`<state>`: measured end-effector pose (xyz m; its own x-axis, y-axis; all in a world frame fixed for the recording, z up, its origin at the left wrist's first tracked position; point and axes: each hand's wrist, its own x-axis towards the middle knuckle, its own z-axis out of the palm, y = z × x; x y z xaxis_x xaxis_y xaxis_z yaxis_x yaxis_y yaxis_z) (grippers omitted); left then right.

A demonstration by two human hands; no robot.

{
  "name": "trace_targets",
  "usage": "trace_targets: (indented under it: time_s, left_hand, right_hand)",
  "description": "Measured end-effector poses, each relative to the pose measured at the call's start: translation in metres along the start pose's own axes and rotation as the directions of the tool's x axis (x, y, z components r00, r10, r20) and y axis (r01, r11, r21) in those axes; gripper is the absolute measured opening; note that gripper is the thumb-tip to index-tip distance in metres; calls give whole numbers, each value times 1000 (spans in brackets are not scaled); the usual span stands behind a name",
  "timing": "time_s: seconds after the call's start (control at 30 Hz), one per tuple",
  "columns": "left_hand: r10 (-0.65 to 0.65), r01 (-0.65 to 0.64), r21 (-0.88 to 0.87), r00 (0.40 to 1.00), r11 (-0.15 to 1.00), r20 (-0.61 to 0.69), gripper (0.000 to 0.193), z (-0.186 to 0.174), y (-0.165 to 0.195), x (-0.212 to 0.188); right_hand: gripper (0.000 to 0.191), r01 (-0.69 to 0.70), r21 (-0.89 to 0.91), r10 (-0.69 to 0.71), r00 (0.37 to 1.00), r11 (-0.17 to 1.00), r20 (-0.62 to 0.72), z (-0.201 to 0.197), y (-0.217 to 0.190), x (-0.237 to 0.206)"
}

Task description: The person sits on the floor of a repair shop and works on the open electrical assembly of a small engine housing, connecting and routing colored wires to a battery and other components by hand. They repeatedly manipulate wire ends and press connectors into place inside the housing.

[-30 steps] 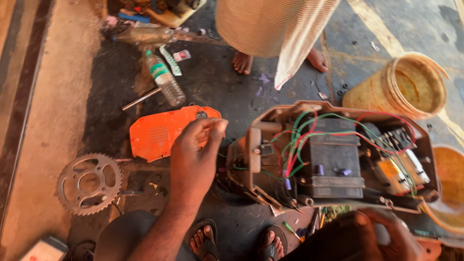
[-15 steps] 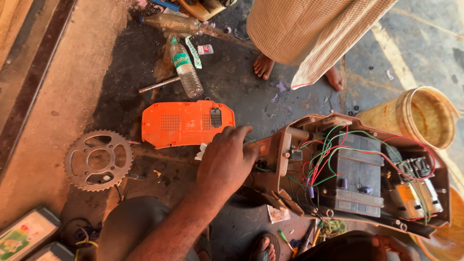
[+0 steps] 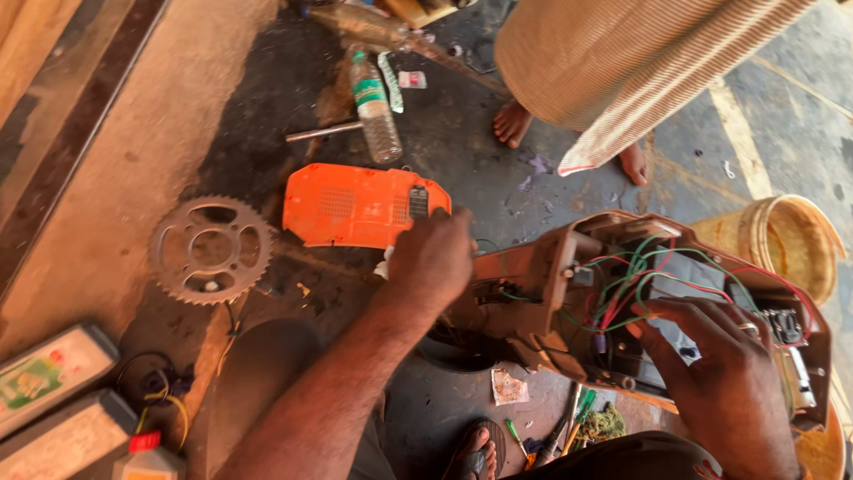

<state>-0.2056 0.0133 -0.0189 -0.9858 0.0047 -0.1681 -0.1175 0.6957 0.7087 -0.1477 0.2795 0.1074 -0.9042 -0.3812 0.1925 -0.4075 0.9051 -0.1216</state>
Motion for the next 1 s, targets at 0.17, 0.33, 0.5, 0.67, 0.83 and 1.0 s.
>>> trace_targets:
  time_s: [0.17,0.33,0.5,0.67,0.83,1.0]
  left_hand:
    - [157,-163,120,986,979,57,18,26,-19,-8]
    - [116,-129,57,974,990,195,34,55,-24,-8]
    - [138,-119,-112,974,987,179,29,53,-16,-4]
    - [173,-152,-197,980,969,95,32,17,-9,-14]
    - [108,-92,-149,989,985,100,46,-16,14,-26]
    - [-16,23,-28,974,999,227,46,-37,24,-39]
  right_hand:
    - [21,-56,59,55,998,997,18,7,-6,-4]
    - [24,-54,9,55,997,998,-58,8,-12,-10]
    - [23,-89,103,98,991,991,-94,1,-21,-7]
    - [17,-22,162,37,995,987,-88,-9,-27,0]
    - [18,-23,179,40,995,984,-93,-20,-28,3]
    - [16,-14,153,26,997,988,-76,-30,-27,1]
